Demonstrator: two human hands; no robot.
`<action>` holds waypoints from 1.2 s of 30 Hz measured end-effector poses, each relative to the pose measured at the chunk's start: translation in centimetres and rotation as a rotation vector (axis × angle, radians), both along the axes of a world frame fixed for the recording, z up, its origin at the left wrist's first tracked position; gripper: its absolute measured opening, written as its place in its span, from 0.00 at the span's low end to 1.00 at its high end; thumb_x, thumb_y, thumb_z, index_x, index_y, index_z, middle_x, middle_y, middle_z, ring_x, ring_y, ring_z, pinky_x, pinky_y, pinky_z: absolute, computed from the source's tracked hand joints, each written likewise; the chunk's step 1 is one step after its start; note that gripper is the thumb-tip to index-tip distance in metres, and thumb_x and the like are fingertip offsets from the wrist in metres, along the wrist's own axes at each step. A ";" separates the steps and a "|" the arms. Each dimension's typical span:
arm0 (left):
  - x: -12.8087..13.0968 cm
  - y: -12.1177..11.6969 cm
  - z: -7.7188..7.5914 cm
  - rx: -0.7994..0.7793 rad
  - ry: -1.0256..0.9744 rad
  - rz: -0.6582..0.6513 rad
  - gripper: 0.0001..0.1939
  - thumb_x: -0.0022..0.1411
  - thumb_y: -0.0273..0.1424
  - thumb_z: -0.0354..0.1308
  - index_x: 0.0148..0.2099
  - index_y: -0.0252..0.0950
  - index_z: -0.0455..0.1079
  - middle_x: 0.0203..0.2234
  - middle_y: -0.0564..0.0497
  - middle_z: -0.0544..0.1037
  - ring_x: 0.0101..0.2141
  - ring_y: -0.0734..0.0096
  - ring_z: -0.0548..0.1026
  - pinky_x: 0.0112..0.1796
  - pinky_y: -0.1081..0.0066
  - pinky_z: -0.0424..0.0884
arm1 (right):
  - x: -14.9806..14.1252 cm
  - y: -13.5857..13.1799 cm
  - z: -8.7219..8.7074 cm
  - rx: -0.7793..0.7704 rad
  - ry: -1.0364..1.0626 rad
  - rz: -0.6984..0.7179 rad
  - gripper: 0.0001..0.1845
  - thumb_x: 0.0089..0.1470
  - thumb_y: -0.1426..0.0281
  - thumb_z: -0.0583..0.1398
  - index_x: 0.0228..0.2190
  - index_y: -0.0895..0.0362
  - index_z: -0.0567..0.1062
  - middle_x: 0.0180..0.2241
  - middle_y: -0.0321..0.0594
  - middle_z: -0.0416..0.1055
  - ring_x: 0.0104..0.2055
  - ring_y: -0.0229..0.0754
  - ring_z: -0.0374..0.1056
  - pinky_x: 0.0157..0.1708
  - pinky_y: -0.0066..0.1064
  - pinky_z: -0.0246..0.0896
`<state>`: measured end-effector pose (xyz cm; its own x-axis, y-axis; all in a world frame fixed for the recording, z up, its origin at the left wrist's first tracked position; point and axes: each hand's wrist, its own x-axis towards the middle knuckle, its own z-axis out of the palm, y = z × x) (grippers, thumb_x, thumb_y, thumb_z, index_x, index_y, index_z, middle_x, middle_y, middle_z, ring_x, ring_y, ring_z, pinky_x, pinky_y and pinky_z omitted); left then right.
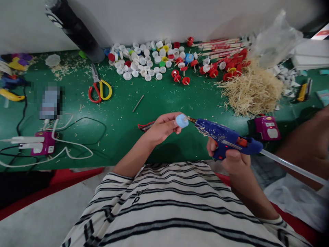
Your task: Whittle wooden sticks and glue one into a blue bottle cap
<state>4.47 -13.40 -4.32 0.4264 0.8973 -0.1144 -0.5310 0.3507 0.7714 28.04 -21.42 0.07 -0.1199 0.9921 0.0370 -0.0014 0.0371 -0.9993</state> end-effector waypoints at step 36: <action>0.0 -0.1 0.6 0.008 0.021 0.008 0.24 0.49 0.49 0.82 0.38 0.37 0.84 0.33 0.51 0.79 0.25 0.80 0.73 0.29 0.73 0.69 | 0.6 0.9 -0.9 0.041 0.056 0.039 0.29 0.60 0.39 0.65 0.29 0.53 0.78 0.22 0.41 0.71 0.22 0.42 0.63 0.21 0.36 0.55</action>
